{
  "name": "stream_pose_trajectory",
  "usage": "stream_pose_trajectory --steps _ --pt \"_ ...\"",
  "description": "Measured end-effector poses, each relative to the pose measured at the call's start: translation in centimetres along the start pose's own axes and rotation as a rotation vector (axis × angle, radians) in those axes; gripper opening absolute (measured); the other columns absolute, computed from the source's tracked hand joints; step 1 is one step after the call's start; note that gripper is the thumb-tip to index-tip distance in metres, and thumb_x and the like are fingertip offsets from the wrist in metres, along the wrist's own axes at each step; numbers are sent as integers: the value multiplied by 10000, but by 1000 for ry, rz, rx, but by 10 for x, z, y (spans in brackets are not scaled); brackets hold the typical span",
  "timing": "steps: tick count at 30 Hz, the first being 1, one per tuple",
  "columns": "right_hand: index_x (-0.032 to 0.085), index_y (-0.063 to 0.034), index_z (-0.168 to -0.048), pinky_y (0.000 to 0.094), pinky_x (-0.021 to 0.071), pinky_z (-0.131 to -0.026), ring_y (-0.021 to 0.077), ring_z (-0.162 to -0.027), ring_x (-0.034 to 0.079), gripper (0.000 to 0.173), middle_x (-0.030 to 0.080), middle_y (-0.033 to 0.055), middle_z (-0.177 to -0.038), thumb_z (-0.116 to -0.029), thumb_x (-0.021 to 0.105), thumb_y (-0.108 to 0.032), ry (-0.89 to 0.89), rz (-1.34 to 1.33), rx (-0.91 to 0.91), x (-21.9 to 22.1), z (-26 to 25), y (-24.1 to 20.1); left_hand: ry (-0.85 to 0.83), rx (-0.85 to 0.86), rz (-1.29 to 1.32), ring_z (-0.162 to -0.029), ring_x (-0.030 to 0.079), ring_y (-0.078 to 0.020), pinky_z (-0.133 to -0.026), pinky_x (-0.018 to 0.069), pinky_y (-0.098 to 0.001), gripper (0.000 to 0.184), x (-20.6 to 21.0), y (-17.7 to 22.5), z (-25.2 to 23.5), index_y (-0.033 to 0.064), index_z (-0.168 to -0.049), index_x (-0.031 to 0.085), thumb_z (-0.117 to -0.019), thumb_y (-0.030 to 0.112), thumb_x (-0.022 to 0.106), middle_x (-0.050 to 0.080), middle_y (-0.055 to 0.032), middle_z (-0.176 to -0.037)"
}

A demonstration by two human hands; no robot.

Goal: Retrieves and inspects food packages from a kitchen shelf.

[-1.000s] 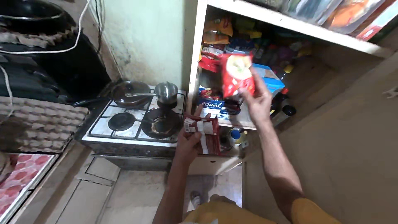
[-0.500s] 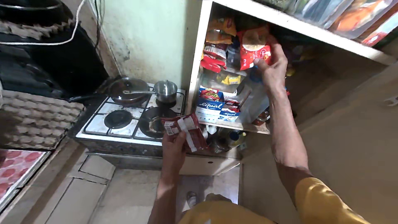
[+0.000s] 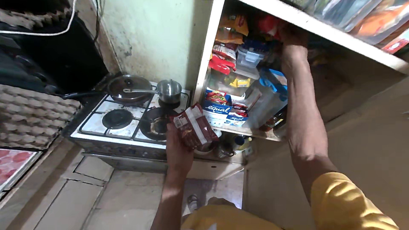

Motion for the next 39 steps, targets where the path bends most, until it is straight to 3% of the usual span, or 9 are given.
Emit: stream_pose_trajectory --steps 5,9,12,18,21,26,32,35,39 --pt "587 -35 -1410 472 390 -1166 279 -1363 526 457 583 193 -1430 -1057 530 -319 -303 588 -166 16 -6 -9 -75 2 58 -1111 659 -138 -934 571 -428 500 -1 1 5 235 -1314 609 -1084 541 287 687 18 -1210" --pt "522 57 -1428 631 339 -1131 455 -1379 464 448 511 320 -1450 -1045 524 -177 -430 813 -94 22 2 -21 -50 -36 91 -1131 656 -146 -968 561 -418 455 3 2 4 188 -1327 578 -1103 452 282 682 -4 -1221" --pt "605 18 -1342 496 419 -1115 325 -1289 562 458 608 245 -1347 -1030 559 -314 -378 661 -255 24 -10 -15 -49 -40 92 -1141 655 -157 -972 558 -426 466 5 1 -1 175 -1340 586 -1108 443 284 685 -17 -1230" --pt "612 14 -1337 599 406 -1075 382 -1263 570 543 613 274 -1323 -1028 534 -427 -295 723 -105 1 33 -45 -100 134 -55 -1148 639 -179 -983 553 -435 417 -1 -2 -7 138 -1425 492 -1106 338 311 652 -55 -1253" --pt "580 -39 -1383 340 521 -1037 132 -1201 618 605 636 98 -1329 -1014 556 -517 -360 298 -299 -9 95 -57 -141 565 -366 -1128 651 -108 -963 573 -323 406 4 5 4 -19 -1464 484 -1091 134 439 639 -86 -1333" --pt "79 -101 -1640 336 555 -1026 133 -1322 544 1206 425 16 -1584 -792 756 -628 -829 -472 -144 61 259 -45 -224 886 -696 -1377 520 -288 -1142 469 -416 457 36 18 14 -35 -1359 609 -932 77 729 523 -207 -1488" --pt "355 -150 -1543 396 536 -1021 178 -1203 621 605 606 74 -1348 -1007 516 -376 -512 -1140 268 87 269 -9 -275 898 -958 -1459 403 -319 -1159 441 -411 966 33 22 33 -4 -1546 346 -770 173 893 198 -225 -1669" --pt "565 -95 -1301 451 562 -968 215 -1099 678 400 694 103 -1171 -1035 460 -376 -461 -1202 350 82 275 -6 -248 905 -995 -1458 408 -334 -1165 433 -441 928 20 21 41 -3 -1549 350 -804 165 877 255 -221 -1653" --pt "555 -90 -1309 452 556 -980 220 -1111 671 405 682 114 -1189 -1049 421 -371 -476 -1183 312 87 284 -13 -221 865 -959 -1429 449 -299 -1179 406 -437 909 7 23 40 -8 -1540 358 -809 162 872 470 -177 -1541"
Point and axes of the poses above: each hand's wrist, its own z-axis away from the middle knuckle, its own x-axis out of the palm, y = z × x, the point moved 2 cm from there along -z, towards the middle knuckle
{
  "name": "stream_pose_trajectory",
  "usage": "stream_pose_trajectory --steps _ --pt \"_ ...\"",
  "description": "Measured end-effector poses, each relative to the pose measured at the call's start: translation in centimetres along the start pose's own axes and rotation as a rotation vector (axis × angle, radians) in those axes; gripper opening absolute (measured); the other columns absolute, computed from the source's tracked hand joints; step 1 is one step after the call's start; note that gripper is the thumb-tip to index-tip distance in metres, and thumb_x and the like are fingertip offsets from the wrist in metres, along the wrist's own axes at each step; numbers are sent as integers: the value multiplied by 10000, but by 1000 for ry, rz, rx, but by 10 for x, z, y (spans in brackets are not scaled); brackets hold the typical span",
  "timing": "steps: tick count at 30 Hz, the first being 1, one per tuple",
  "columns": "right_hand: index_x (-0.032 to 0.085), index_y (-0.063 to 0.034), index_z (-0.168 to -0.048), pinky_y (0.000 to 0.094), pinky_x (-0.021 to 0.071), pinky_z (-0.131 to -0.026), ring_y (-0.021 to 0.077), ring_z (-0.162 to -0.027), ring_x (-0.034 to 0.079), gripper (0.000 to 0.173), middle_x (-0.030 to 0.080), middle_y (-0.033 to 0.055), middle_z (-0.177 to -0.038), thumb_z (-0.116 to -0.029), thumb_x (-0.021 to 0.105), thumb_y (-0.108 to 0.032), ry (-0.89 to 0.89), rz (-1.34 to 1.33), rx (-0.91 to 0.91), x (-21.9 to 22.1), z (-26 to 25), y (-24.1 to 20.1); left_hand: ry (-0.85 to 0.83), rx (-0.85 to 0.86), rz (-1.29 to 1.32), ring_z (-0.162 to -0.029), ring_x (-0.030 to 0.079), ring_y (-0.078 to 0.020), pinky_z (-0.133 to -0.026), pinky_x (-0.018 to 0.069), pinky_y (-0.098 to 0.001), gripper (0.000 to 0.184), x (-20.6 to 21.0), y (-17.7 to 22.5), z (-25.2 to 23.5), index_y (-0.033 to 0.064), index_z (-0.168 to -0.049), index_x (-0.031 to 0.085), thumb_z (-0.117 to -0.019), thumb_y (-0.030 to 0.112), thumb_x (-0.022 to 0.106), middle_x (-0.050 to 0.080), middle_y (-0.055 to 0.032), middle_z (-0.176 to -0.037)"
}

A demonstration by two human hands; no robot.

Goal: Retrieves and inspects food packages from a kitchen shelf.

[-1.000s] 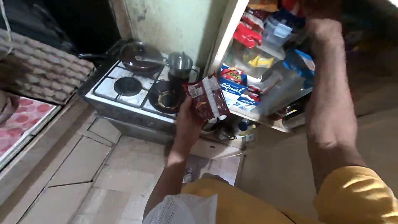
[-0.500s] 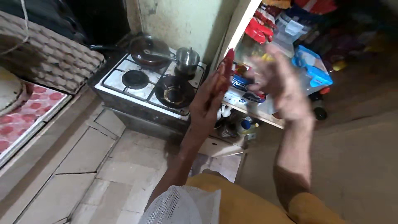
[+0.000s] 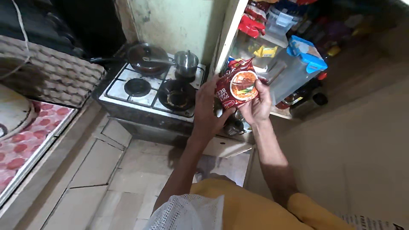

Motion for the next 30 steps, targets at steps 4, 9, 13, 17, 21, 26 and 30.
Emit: stream_pose_trajectory --steps 4,9,13,17,21,26,30 --pt "488 -95 -1406 443 541 -1013 211 -1153 651 438 658 105 -1241 -1045 423 -334 -60 41 -18 8 2 0 50 43 -15 -1376 494 -315 -1165 412 -453 925 -5 -6 -1 -20 -1500 415 -753 199 915 556 -184 -1459" --pt "465 -112 -1444 436 540 -1008 204 -1163 639 472 643 101 -1267 -1036 429 -347 -76 100 -21 13 8 -2 87 87 -93 -1406 451 -361 -1189 364 -491 925 -7 -9 2 -28 -1480 439 -748 278 914 559 -188 -1460" --pt "470 -112 -1414 473 537 -1001 233 -1156 644 455 647 117 -1243 -1056 369 -374 -8 34 -31 10 14 -5 116 71 -15 -1458 396 -352 -1213 338 -481 1011 -10 -9 2 -48 -1504 403 -739 367 919 470 -233 -1526" --pt "541 -80 -1319 497 540 -984 253 -1130 654 432 663 141 -1203 -1063 366 -380 35 -28 -66 9 22 -8 43 -64 231 -1383 503 -267 -1075 516 -423 1097 -11 -4 1 -35 -1561 277 -729 266 926 486 -187 -1520" --pt "534 -76 -1325 506 546 -971 268 -1128 655 444 659 149 -1206 -1068 348 -387 60 -50 -97 14 31 -13 -13 -164 401 -1272 603 -268 -1005 577 -426 1117 -10 0 2 27 -1600 215 -750 216 915 561 -181 -1435" --pt "550 -79 -1307 491 570 -941 255 -1095 673 432 672 141 -1181 -1075 335 -374 99 14 -109 20 45 -17 -113 -165 471 -1168 656 -252 -919 609 -415 962 -12 8 7 40 -1561 346 -768 143 881 590 -167 -1392" --pt "566 -65 -1270 453 584 -923 227 -1059 685 421 689 127 -1139 -1087 301 -336 118 141 -98 23 51 -26 -139 -152 496 -1047 687 -232 -856 625 -387 833 -10 11 16 -22 -1472 446 -767 96 874 583 -182 -1376"
Point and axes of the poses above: each hand's wrist, its own z-axis away from the middle knuckle, its own x-axis out of the palm, y = z × x, the point moved 2 cm from there along -z, towards the middle knuckle
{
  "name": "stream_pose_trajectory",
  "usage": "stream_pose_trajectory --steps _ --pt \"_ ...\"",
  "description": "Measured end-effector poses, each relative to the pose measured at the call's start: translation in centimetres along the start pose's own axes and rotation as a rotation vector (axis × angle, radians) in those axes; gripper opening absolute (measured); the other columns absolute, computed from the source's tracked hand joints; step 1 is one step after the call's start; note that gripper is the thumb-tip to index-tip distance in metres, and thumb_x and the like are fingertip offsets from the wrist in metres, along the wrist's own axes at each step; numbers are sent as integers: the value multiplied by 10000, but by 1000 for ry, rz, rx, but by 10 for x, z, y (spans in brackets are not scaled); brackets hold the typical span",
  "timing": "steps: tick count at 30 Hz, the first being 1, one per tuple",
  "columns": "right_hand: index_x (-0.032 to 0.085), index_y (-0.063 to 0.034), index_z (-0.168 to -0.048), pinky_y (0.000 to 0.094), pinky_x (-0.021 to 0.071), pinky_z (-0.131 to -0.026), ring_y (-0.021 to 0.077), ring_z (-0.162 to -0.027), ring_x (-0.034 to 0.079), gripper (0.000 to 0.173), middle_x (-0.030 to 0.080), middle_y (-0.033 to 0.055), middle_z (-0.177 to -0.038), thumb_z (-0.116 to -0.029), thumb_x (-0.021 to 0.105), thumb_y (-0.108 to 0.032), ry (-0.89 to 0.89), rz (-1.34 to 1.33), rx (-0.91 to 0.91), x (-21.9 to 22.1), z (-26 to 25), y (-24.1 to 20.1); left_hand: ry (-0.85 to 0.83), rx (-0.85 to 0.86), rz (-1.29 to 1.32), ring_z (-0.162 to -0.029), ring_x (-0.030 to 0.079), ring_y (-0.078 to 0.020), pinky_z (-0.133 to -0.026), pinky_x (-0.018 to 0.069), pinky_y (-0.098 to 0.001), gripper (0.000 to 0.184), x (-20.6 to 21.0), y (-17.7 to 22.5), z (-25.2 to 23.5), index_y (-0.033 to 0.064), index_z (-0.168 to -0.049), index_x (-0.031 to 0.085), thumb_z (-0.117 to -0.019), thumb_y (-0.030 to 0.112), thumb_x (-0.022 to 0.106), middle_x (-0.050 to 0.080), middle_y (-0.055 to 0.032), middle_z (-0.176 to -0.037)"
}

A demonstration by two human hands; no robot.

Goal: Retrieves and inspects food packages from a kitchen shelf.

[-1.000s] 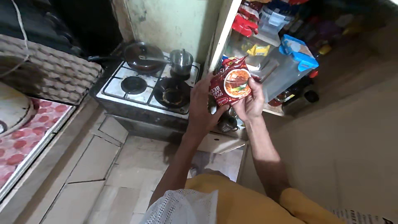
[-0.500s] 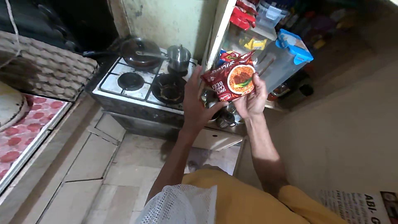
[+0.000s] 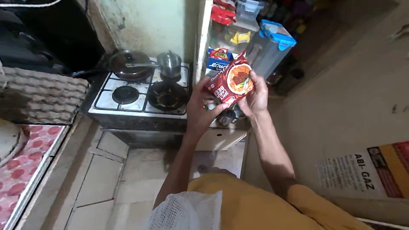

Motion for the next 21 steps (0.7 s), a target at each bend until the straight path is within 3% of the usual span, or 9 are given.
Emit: stream_pose_trajectory --steps 4,6,11,13,17,19,21 --pt "560 -47 -1339 395 605 -875 183 -1010 692 424 694 93 -1133 -1056 344 -278 -22 330 70 -2 -6 -15 -33 -75 39 -1022 696 -191 -881 626 -377 615 4 2 11 -23 -1247 556 -730 39 883 668 -120 -1171" --pt "606 -46 -1261 378 617 -817 167 -941 704 369 709 75 -1060 -1037 397 -251 -90 460 94 -5 -14 -25 -115 -132 108 -958 714 -177 -852 634 -373 511 4 1 16 -2 -1170 567 -753 37 860 702 -94 -1069" --pt "670 -68 -1060 313 617 -714 116 -773 701 211 713 28 -876 -1005 516 -202 -203 616 189 -6 -27 -42 -244 -181 218 -834 695 -93 -767 609 -295 164 10 -2 23 23 -1077 651 -921 61 684 718 -8 -936" --pt "670 -73 -1019 309 613 -701 112 -750 695 184 706 26 -848 -993 536 -196 -220 634 225 -6 -30 -44 -240 -216 226 -837 694 -103 -790 609 -324 125 13 -7 24 40 -1063 654 -1001 127 590 708 2 -917" --pt "673 -78 -990 307 602 -697 111 -753 680 178 689 26 -847 -995 544 -200 -262 722 271 -6 -33 -43 -152 -394 260 -857 739 -219 -798 641 -438 213 16 -16 22 45 -1148 577 -1081 230 496 719 -77 -957" --pt "676 -82 -983 314 598 -694 115 -751 678 182 686 32 -841 -989 562 -223 -276 759 290 -6 -34 -40 -111 -455 286 -843 738 -225 -768 651 -431 237 17 -18 21 72 -1226 536 -1050 230 564 709 -79 -985" --pt "688 -83 -986 313 597 -702 108 -753 677 186 688 29 -838 -1000 573 -229 -288 795 307 -7 -36 -37 -88 -508 314 -847 742 -223 -755 652 -415 401 17 -19 19 88 -1348 480 -1000 196 646 722 -83 -1016"
Point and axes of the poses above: each hand's wrist, its own z-axis away from the middle knuckle, its own x-axis out of the palm, y = z × x, the point moved 2 cm from there along -z, towards the middle knuckle
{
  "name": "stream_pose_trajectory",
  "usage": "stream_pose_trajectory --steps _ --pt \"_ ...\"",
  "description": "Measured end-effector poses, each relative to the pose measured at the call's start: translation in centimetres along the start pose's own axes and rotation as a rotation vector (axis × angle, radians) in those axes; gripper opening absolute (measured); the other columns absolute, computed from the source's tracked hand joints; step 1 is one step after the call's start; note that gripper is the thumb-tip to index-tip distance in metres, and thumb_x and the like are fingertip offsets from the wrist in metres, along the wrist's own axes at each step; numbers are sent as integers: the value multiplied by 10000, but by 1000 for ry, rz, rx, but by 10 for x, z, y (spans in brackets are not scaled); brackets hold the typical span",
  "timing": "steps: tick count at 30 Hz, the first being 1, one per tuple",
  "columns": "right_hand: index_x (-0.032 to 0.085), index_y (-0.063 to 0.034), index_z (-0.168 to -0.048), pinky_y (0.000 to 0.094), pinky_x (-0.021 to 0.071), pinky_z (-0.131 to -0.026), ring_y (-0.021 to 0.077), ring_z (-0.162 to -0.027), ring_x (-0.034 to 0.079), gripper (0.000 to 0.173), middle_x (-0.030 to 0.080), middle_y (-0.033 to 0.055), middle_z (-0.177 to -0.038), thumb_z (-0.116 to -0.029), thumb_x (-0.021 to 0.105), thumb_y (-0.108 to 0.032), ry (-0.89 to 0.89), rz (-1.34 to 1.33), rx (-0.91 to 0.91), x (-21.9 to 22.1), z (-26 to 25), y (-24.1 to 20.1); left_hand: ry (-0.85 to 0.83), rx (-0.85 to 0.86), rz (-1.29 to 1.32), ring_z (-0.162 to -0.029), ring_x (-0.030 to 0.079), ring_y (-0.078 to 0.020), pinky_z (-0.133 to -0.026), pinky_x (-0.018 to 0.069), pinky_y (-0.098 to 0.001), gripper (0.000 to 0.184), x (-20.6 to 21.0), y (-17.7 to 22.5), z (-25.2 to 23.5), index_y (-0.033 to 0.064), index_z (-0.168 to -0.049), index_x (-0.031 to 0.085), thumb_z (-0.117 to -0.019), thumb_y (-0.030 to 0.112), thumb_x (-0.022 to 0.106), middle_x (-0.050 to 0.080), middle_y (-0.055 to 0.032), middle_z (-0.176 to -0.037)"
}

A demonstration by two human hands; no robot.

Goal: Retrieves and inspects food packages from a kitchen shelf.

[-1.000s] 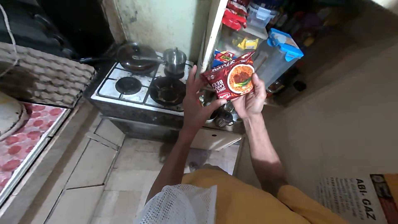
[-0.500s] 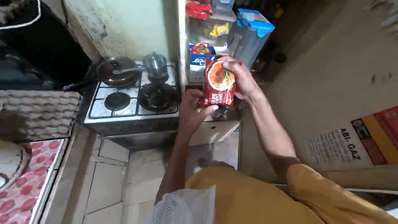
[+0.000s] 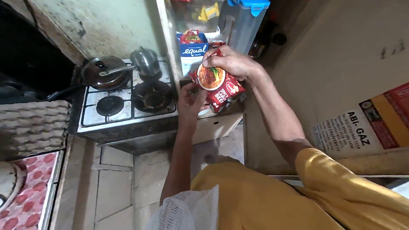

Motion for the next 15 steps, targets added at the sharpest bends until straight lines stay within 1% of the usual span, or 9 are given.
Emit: stream_pose_trajectory --steps 2,5,6,8,10,12,13,15 --pt "695 -85 -976 308 592 -704 98 -748 673 189 688 20 -830 -1003 578 -231 -9 23 14 2 -3 3 5 -28 13 -871 745 -215 -738 653 -388 554 2 1 -2 94 -1417 427 -944 160 707 734 -82 -1046" --pt "687 -89 -962 305 591 -695 93 -737 670 188 685 13 -821 -1015 575 -229 -25 41 30 5 -5 6 10 -63 7 -919 746 -202 -723 656 -353 654 8 6 -5 76 -1440 431 -882 93 771 732 -89 -1112" --pt "684 -97 -956 301 587 -694 88 -736 668 183 682 7 -818 -1012 577 -235 -24 59 39 6 -6 6 13 -66 11 -914 748 -204 -712 659 -352 645 9 6 -6 65 -1428 452 -873 72 780 732 -93 -1113" --pt "685 -106 -958 299 584 -696 87 -742 671 175 686 6 -821 -1004 590 -246 -19 79 59 5 -7 8 15 -67 18 -898 750 -200 -698 660 -351 549 11 6 -7 49 -1357 519 -873 49 778 738 -91 -1090" --pt "699 -98 -1005 305 592 -718 94 -765 682 186 698 17 -850 -998 608 -260 -7 81 92 4 -6 9 15 -74 11 -893 748 -191 -698 656 -348 474 11 6 -8 49 -1307 538 -889 50 760 739 -84 -1070" --pt "695 -84 -1073 309 600 -737 103 -787 691 227 707 32 -887 -1010 607 -283 -9 63 85 2 -6 10 29 -71 18 -885 750 -195 -699 656 -352 459 11 4 -9 52 -1307 531 -902 53 747 739 -88 -1065" --pt "678 -72 -1120 314 609 -764 109 -816 697 267 708 41 -920 -1038 585 -308 -19 34 60 0 -6 10 45 -70 31 -889 747 -205 -709 657 -363 457 11 3 -10 50 -1314 530 -910 60 742 732 -97 -1069" --pt "658 -50 -1197 346 618 -790 138 -864 703 413 708 64 -981 -1090 459 -396 -3 -43 19 -3 -5 12 110 -72 79 -871 746 -229 -721 659 -393 432 11 0 -12 43 -1313 533 -928 73 728 722 -116 -1049"
Point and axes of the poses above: each hand's wrist, its own z-axis away from the middle knuckle, its own x-axis out of the palm, y = z × x, the point moved 2 cm from there along -z, towards the middle knuckle
